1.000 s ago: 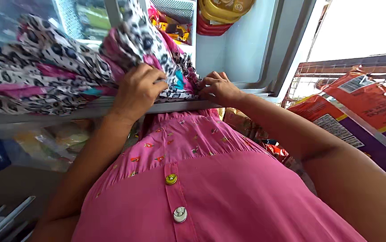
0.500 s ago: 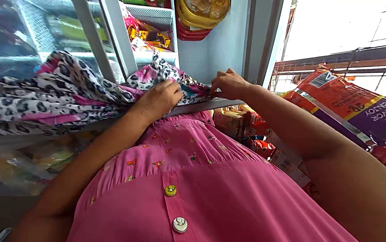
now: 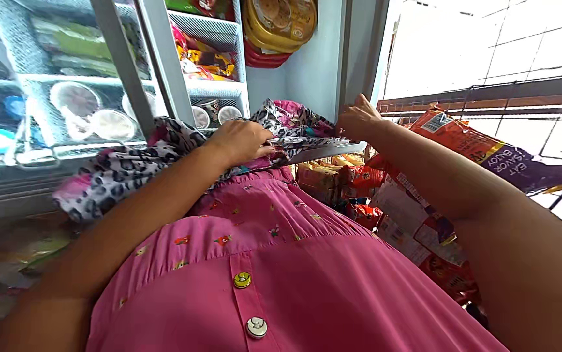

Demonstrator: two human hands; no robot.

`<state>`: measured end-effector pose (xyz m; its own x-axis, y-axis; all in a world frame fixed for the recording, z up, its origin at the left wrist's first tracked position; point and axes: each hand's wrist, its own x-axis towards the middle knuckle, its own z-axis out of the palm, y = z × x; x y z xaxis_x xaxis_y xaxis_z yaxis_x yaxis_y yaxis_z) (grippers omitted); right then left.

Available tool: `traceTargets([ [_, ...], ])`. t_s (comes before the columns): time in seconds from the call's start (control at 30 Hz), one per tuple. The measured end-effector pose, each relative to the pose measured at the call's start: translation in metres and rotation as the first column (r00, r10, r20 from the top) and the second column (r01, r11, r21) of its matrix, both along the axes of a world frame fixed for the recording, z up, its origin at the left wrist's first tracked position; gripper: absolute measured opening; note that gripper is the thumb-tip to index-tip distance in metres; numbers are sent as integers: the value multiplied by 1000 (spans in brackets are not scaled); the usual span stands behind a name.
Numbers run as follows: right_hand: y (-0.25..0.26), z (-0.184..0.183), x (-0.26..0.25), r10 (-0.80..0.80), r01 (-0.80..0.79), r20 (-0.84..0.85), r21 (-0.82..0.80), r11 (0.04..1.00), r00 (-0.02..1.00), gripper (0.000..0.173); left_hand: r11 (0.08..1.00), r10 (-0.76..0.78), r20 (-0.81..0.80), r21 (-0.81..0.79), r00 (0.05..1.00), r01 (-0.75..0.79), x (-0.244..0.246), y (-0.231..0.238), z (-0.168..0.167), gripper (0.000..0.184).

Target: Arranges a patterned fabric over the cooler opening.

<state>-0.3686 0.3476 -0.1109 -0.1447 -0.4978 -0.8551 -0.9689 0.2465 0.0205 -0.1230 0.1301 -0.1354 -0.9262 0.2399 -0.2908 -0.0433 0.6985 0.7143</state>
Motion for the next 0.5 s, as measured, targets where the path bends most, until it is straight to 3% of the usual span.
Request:
traceTargets([
  [0.1,12,-1,-5,53,-56,-60,-57,997,997,12,999,-17,9,46,1000,16,-14,10,-4,33],
  [0.23,1,15,7,104,-106,-127,-8,994,986,14,991,45,-22,131,999,-42,-28,10,-8,30],
  [0.37,-12,41,27,-99,100,-46,41,994,994,12,960,170,-43,231,984,-156,-34,3,-5,31],
  [0.5,-3,37,24,-331,333,-45,54,941,943,13,948,212,-70,256,975,-188,-38,3,2,30],
])
